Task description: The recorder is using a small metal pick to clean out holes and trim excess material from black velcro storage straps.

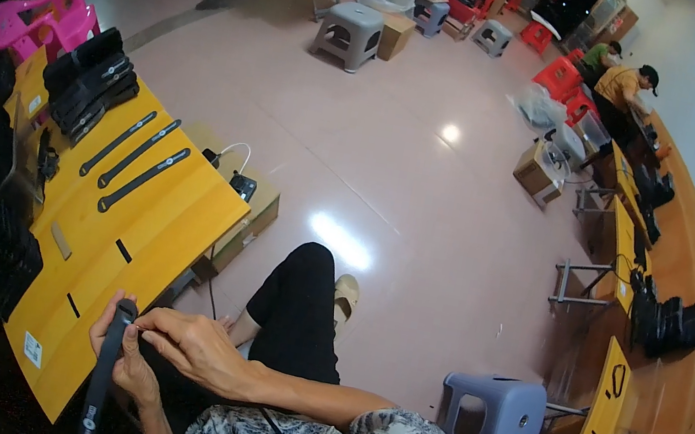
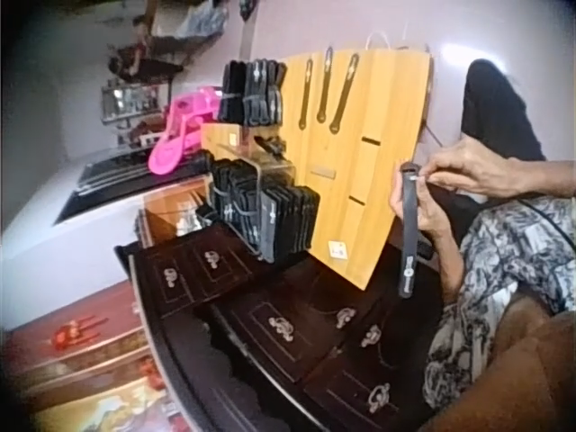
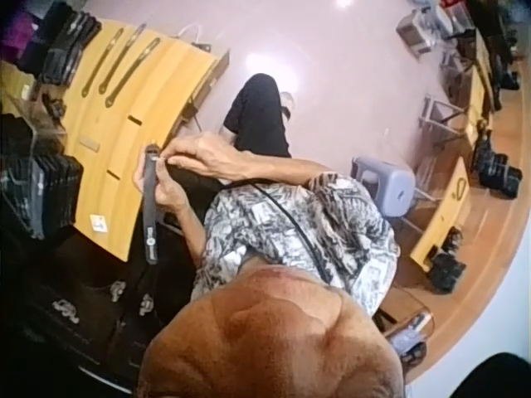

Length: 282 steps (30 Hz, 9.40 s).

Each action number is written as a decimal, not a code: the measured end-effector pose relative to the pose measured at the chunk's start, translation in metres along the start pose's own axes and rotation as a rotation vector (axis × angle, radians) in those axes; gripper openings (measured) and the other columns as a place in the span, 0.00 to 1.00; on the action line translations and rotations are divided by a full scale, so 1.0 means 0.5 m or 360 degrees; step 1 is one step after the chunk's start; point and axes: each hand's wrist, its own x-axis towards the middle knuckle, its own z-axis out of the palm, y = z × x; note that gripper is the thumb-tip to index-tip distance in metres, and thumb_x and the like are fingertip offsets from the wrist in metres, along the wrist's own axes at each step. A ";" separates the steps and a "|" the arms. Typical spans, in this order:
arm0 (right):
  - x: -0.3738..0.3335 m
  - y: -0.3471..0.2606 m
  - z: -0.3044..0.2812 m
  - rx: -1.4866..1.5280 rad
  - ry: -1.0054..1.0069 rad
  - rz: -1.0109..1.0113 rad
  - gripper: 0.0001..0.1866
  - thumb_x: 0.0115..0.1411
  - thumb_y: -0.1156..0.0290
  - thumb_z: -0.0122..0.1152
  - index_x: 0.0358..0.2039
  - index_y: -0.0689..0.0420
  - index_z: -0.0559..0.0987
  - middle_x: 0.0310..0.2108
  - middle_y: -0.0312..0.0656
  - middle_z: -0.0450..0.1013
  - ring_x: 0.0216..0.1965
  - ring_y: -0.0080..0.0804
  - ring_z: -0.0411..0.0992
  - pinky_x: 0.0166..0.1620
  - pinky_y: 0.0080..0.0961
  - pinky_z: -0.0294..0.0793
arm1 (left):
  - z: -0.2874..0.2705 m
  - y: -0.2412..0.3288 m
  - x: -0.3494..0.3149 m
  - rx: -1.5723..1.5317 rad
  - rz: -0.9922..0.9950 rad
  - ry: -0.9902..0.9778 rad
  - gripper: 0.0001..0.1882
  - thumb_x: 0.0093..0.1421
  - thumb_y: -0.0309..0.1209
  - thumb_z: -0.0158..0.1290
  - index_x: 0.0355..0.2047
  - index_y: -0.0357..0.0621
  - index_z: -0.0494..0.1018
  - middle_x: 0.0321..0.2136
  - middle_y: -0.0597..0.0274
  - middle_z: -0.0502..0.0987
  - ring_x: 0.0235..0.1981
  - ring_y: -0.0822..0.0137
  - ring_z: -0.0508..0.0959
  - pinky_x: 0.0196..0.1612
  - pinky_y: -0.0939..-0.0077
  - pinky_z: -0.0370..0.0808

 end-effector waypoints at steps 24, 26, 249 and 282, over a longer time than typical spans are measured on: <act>-0.110 0.001 -0.005 0.1225 0.0240 0.0281 0.12 0.67 0.64 0.49 0.45 0.56 0.72 0.26 0.28 0.65 0.22 0.13 0.60 0.23 0.11 0.58 | 0.046 0.067 -0.032 0.0673 0.0587 -0.0384 0.16 0.62 0.28 0.51 0.49 0.38 0.64 0.46 0.39 0.71 0.42 0.48 0.76 0.45 0.60 0.77; -0.109 -0.016 -0.022 0.1432 0.0103 0.0532 0.12 0.67 0.64 0.49 0.45 0.56 0.72 0.26 0.27 0.64 0.21 0.12 0.58 0.22 0.11 0.55 | 0.041 0.067 -0.033 0.0614 0.0589 -0.0367 0.16 0.62 0.28 0.51 0.49 0.39 0.64 0.46 0.39 0.71 0.42 0.49 0.77 0.44 0.61 0.77; 0.247 0.202 -0.118 -0.1417 0.0309 -0.0105 0.09 0.54 0.68 0.61 0.31 0.57 0.72 0.27 0.44 0.76 0.26 0.42 0.76 0.27 0.32 0.73 | -0.013 0.049 -0.006 -0.1101 -0.0948 -0.0183 0.12 0.64 0.28 0.42 0.43 0.30 0.64 0.26 0.56 0.67 0.17 0.69 0.68 0.24 0.66 0.75; 0.027 0.059 -0.029 -0.0004 -0.0166 0.0412 0.08 0.56 0.77 0.60 0.37 0.64 0.78 0.29 0.45 0.74 0.29 0.30 0.72 0.32 0.23 0.70 | -0.024 -0.010 -0.022 -0.0771 -0.0792 0.0254 0.12 0.64 0.27 0.47 0.47 0.37 0.64 0.46 0.34 0.71 0.49 0.48 0.74 0.53 0.54 0.72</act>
